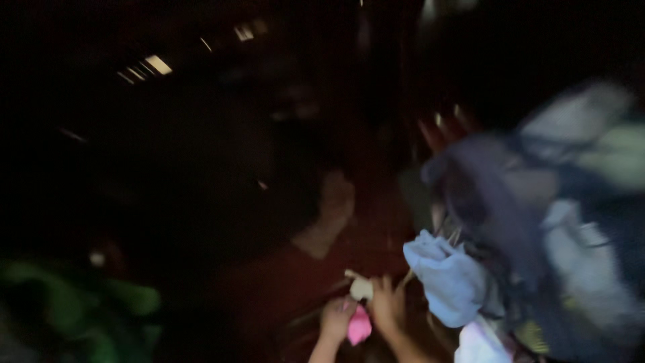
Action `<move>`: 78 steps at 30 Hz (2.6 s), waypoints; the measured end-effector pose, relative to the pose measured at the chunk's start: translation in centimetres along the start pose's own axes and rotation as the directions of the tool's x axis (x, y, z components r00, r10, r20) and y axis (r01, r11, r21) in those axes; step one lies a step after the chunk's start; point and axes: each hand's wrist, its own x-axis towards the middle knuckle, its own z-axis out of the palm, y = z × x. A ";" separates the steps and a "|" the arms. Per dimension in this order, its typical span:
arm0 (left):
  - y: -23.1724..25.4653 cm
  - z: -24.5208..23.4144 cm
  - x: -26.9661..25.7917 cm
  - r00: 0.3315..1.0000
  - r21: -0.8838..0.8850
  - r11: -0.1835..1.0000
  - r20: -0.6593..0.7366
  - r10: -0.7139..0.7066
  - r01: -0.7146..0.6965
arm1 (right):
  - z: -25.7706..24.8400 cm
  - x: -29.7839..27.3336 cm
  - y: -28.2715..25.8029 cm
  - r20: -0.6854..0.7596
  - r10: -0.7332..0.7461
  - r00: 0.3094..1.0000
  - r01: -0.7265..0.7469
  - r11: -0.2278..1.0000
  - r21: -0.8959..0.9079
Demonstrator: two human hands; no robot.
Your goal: The person organizes various items in a cluttered room. They move a keyboard, handle a green bag, pick up plastic sticks, fold clothes, and place items into a pink backpack. They also handle a black kettle and a pair of scissors in a kitchen area.
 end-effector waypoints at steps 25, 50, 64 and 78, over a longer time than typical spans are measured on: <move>36.2 -14.4 -19.8 0.864 -0.325 0.848 0.147 0.482 -0.417 | -42.8 -9.3 -14.8 -0.376 -0.185 0.908 0.372 -0.055 0.927; 58.2 -12.2 -25.5 0.586 0.118 0.610 -0.185 0.789 -0.784 | -57.5 1.8 1.3 -0.341 -0.282 0.897 0.009 -0.758 0.652; 62.8 -17.1 -28.5 0.542 0.737 0.491 -0.201 0.816 -0.465 | -58.6 -1.3 -8.1 -0.341 -0.778 0.527 0.709 0.181 0.682; 53.3 -27.6 -24.4 0.706 0.599 0.774 -0.458 0.541 -0.205 | -60.4 -1.7 -12.8 -0.359 -0.739 0.570 0.315 -0.207 0.926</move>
